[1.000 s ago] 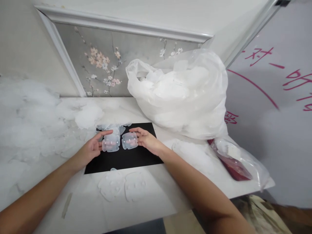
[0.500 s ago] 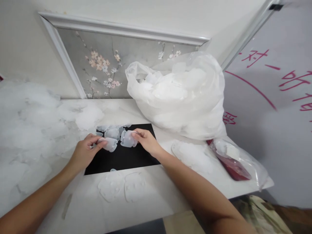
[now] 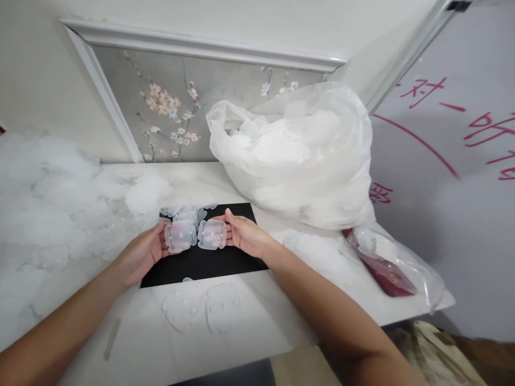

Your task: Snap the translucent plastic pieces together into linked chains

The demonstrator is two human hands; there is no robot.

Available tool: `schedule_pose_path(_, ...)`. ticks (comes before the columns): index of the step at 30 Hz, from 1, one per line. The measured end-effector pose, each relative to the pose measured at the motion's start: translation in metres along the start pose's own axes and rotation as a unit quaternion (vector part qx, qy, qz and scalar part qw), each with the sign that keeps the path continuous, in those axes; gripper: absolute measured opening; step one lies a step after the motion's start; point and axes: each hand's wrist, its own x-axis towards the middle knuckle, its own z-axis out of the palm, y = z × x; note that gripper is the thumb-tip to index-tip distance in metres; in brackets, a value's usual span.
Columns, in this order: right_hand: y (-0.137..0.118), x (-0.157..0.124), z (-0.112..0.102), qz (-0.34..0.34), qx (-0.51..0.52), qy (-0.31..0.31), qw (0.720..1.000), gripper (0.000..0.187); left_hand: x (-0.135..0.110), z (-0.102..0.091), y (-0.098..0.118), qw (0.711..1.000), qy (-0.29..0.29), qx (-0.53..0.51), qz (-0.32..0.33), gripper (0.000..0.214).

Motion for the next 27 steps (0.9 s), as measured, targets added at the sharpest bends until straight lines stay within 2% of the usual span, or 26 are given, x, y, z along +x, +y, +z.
schedule_pose_path(9,0.0020,0.0013,-0.0043,-0.013,-0.023,0.001,1.000,0.042,0.0040,-0.0054,-0.0006,0.999,-0.039,-0.002,-0.011,0.050)
schedule_pose_path(13,0.0031,0.0023,-0.0076,-0.020,-0.046,0.009,0.999,0.042,0.0025,-0.0051,-0.0007,0.998,-0.048,0.027,-0.011,0.050)
schedule_pose_path(18,0.0047,0.0010,-0.0092,-0.034,-0.088,-0.012,0.995,0.040,0.0007,-0.0047,-0.0014,0.996,-0.069,0.054,-0.004,0.047)
schedule_pose_path(27,0.0028,0.0012,-0.0066,-0.034,-0.093,-0.027,0.995,0.041,-0.0034,-0.0056,0.0008,0.987,-0.092,0.129,0.012,0.050)
